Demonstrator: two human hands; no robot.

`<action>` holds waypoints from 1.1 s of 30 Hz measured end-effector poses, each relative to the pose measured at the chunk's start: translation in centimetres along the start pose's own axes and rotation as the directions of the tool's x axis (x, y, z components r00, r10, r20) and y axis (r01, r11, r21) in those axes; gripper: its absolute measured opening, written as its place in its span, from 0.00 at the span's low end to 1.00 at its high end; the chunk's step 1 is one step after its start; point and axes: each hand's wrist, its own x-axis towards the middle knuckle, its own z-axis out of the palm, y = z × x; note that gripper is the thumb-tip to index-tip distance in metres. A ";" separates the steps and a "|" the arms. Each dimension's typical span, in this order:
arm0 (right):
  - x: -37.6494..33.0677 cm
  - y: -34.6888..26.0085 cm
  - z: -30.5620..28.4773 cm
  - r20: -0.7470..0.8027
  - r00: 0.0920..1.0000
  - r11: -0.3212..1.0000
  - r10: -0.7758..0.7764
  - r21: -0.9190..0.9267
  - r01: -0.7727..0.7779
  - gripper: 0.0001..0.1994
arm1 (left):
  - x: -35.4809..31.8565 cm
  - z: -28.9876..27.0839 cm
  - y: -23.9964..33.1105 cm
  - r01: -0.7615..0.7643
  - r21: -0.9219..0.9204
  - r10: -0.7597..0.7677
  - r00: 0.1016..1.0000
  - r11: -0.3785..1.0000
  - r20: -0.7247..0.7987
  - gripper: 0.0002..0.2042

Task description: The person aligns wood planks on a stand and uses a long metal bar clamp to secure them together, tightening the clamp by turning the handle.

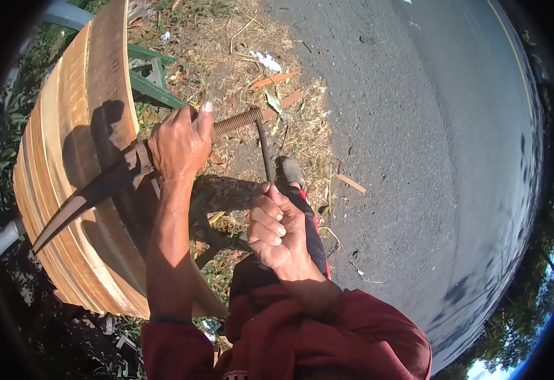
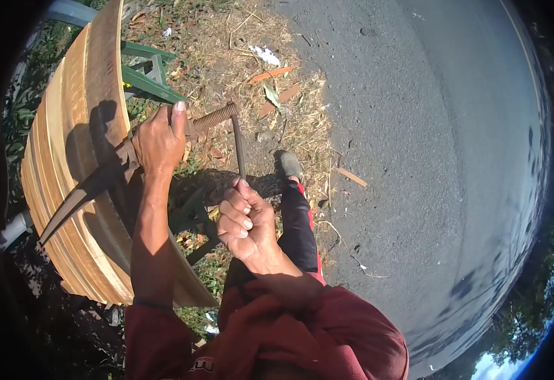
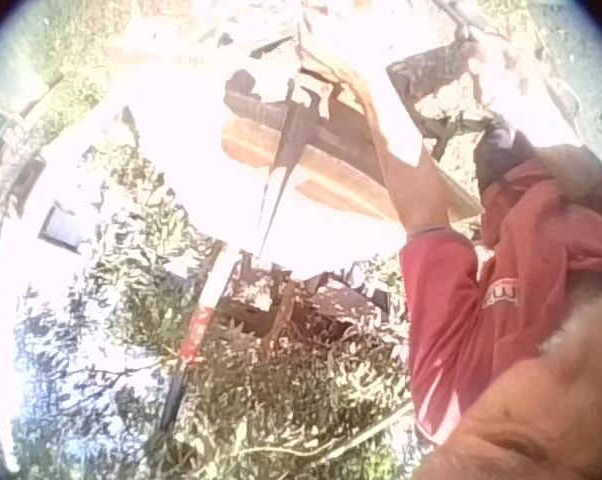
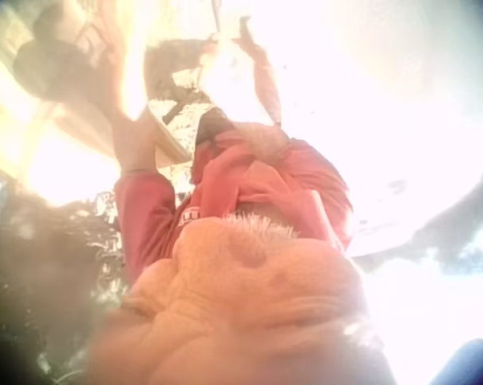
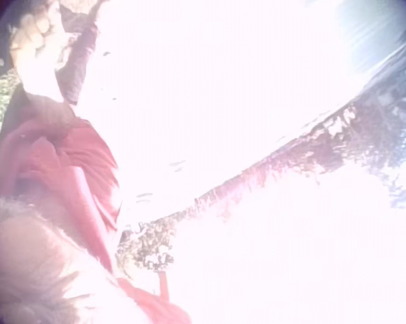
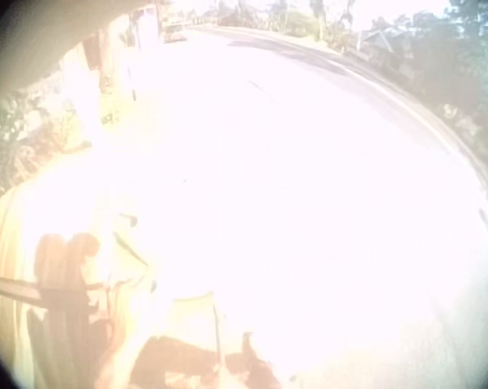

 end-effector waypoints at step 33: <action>11.7 7.6 12.1 0.871 0.470 -0.989 0.145 0.146 0.034 0.14 | 0.2 2.4 -1.7 -0.066 0.014 0.067 0.982 0.998 -0.175 0.26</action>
